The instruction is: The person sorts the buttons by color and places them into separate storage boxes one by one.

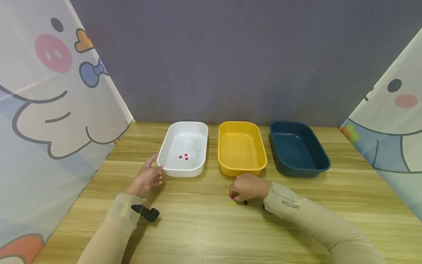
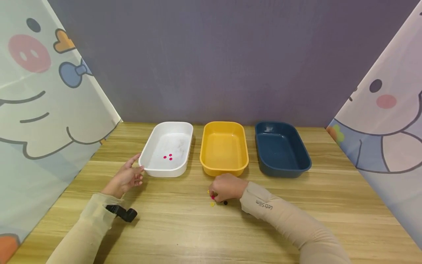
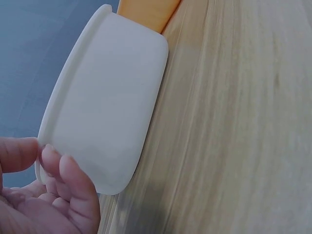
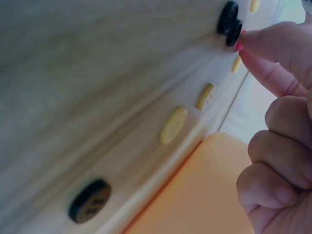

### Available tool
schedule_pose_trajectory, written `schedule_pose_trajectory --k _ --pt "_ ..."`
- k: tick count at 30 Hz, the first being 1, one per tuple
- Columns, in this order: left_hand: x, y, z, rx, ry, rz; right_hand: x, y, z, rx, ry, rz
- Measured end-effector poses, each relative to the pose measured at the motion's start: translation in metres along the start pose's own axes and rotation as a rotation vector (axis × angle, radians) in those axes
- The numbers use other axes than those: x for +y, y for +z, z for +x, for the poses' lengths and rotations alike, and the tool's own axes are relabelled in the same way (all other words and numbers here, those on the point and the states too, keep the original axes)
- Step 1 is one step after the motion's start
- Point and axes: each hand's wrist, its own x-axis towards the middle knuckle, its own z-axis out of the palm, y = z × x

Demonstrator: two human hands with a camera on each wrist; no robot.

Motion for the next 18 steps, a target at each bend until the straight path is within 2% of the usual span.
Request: schedule_pose_trajectory --k 10,18 --pt "0.0012 0.0005 -0.0017 -0.008 0.002 0.001 0.0002 -0.0003 -0.0002 -0.014 0.016 0.015" --pt "0.0011 0.001 -0.0015 -0.013 0.003 -0.004 -0.0018 0.0003 0.001 0.018 0.004 -0.092"
